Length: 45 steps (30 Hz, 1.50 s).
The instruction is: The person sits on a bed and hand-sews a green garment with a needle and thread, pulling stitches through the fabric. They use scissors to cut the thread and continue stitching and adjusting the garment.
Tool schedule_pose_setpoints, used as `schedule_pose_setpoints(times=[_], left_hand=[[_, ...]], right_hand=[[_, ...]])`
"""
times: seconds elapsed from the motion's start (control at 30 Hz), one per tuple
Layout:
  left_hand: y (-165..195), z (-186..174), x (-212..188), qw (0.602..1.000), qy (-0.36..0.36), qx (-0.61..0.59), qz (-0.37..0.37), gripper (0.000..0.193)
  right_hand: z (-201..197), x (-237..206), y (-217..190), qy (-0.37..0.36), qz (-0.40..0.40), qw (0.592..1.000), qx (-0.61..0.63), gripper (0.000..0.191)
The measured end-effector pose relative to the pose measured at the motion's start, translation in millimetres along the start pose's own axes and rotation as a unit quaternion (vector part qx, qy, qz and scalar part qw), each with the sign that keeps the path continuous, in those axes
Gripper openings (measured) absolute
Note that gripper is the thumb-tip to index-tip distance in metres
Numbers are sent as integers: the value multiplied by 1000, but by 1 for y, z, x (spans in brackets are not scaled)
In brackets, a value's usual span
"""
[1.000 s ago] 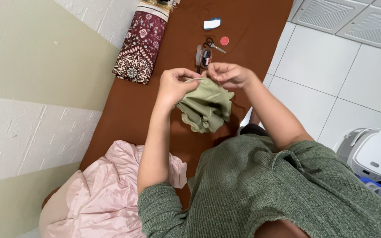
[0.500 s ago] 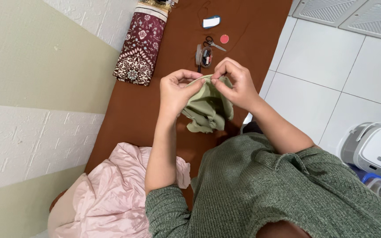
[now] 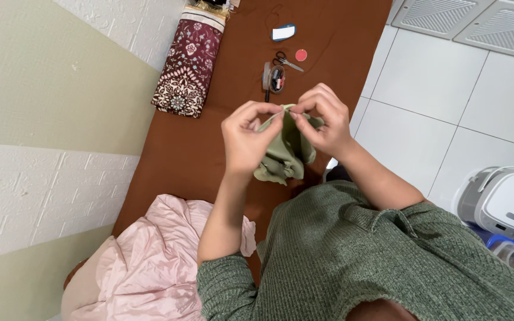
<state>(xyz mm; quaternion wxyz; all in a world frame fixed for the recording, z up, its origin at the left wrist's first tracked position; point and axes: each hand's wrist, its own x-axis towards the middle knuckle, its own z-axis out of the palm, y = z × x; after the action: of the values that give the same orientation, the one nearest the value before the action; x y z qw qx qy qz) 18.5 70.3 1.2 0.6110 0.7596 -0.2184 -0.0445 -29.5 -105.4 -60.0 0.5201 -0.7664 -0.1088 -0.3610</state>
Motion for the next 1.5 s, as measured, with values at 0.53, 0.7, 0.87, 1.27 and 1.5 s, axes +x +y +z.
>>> schedule_pose_setpoints(times=[0.53, 0.7, 0.87, 1.27, 1.5], left_hand=[[28, 13, -32, 955, 22, 154, 251, 18], [23, 14, -33, 941, 30, 168, 293, 16], [20, 9, -31, 909, 45, 210, 356, 17], [25, 6, -28, 804, 42, 356, 474, 11], [24, 4, -27, 788, 71, 357, 497, 15]], right_hand=[[6, -19, -2, 114, -95, 988, 36, 15], [-2, -19, -12, 100, -74, 991, 45, 15], [-19, -10, -21, 29, -51, 993, 102, 18], [-55, 24, -52, -98, -106, 989, -28, 15], [-59, 25, -64, -72, -86, 971, 210, 12]])
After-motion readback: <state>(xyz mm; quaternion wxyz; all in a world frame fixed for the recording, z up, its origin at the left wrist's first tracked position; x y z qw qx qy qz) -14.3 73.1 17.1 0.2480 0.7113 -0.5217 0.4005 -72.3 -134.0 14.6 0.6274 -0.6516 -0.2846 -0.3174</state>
